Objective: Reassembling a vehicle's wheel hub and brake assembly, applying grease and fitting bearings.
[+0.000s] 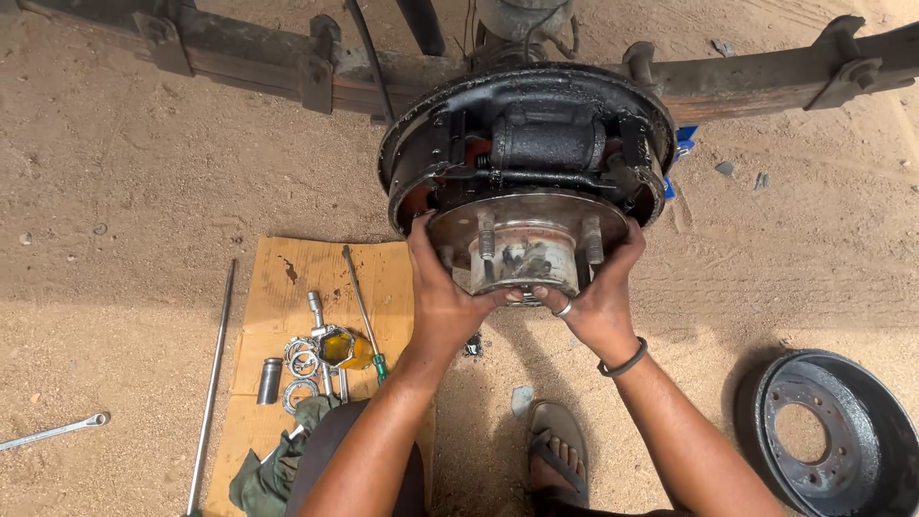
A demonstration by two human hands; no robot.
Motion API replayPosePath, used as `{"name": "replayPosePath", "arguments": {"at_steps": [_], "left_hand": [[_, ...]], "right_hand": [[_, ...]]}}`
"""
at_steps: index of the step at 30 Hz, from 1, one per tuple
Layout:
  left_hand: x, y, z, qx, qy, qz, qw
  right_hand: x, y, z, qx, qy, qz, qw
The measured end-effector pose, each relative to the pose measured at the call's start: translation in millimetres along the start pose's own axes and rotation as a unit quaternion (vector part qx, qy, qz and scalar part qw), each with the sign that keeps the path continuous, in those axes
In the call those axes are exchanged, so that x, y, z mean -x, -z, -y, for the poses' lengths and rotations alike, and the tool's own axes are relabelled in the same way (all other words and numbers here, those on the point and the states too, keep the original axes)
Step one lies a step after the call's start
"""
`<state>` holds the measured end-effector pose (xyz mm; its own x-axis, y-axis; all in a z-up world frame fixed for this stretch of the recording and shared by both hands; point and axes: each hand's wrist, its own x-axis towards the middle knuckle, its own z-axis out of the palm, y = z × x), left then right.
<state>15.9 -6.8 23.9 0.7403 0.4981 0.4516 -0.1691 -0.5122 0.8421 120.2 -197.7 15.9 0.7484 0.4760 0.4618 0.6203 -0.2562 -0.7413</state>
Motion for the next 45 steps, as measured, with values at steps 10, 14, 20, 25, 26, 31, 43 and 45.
{"name": "replayPosePath", "arguments": {"at_steps": [10,14,20,25,26,31,43,45], "left_hand": [[8.5,-2.3,18.6,0.054,-0.011,-0.019,0.998],[7.6,5.1,13.8,-0.008,0.05,0.019,0.999],[4.3,3.6,15.8,-0.007,0.044,0.036,0.998],[10.8,-3.1,26.8,0.044,0.058,0.032,0.997],[10.9,-4.9,28.4,0.04,0.048,0.021,0.998],[3.3,-6.0,34.6,0.078,-0.004,0.011,0.997],[-4.2,-3.1,17.0,0.049,0.072,0.039,0.995],[5.4,-1.2,15.1,0.042,0.019,0.006,0.999]], "right_hand": [[61.0,-14.3,53.8,0.099,0.052,0.129,0.985],[94.1,-1.7,7.6,0.105,0.131,0.116,0.979],[24.6,6.4,26.8,0.079,-0.001,-0.095,0.992],[2.8,8.1,11.5,-0.031,-0.012,-0.007,0.999],[3.1,7.1,2.6,-0.011,-0.011,-0.006,1.0],[-2.1,3.7,-15.9,0.039,-0.015,-0.026,0.999],[-17.3,15.6,2.3,0.015,-0.035,0.011,0.999],[-10.8,14.1,9.5,0.009,-0.019,0.006,1.0]]}}
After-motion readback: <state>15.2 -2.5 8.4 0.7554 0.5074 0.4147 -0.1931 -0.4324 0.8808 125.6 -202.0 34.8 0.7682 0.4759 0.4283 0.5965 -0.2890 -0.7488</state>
